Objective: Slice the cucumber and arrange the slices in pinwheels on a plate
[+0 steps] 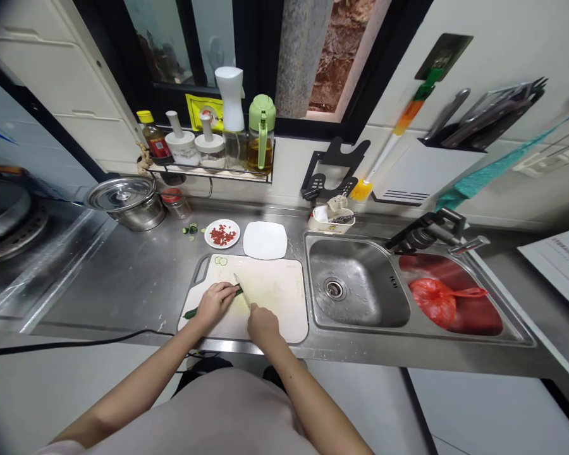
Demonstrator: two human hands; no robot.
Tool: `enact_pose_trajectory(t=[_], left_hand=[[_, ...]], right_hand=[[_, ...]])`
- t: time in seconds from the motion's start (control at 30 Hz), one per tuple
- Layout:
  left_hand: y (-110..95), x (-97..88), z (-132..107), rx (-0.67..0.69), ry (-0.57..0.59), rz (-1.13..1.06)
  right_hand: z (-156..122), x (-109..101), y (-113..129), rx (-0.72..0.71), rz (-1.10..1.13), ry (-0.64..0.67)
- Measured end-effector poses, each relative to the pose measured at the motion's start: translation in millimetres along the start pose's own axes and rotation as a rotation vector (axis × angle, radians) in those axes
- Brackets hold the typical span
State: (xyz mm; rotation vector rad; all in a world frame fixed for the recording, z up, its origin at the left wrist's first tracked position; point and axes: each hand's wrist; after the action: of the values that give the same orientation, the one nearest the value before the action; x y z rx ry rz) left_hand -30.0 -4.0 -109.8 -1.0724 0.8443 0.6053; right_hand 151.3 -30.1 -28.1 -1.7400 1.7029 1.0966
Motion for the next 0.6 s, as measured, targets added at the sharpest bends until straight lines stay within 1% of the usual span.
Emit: enact_pose_trajectory(t=[0.1, 0.23, 0.43, 0.6], left_hand=[[0.2, 0.5, -0.2, 0.003, 0.000, -0.001], [1.6, 2.6, -0.7, 0.008, -0.011, -0.008], [3.2, 5.5, -1.1, 0.023, -0.022, -0.004], [2.2, 4.2, -1.0, 0.021, -0.023, 0.003]], right_hand=[[-2.1, 1.2, 0.0, 0.020, 0.001, 0.009], [3.6, -0.8, 3.9, 0.025, 0.007, 0.011], [11.9, 1.5, 6.6, 0.020, 0.013, -0.016], [15.0, 5.1, 7.6, 0.019, 0.018, -0.038]])
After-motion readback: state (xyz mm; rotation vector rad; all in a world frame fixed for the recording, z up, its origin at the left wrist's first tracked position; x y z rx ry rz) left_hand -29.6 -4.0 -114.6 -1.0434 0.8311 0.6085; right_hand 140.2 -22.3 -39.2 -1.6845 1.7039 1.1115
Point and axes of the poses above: each hand's wrist, its own z-axis towards the middle knuckle, its own x-axis out of the palm, y = z × x, and after that the axes turned 4 degrees about y, right-handed
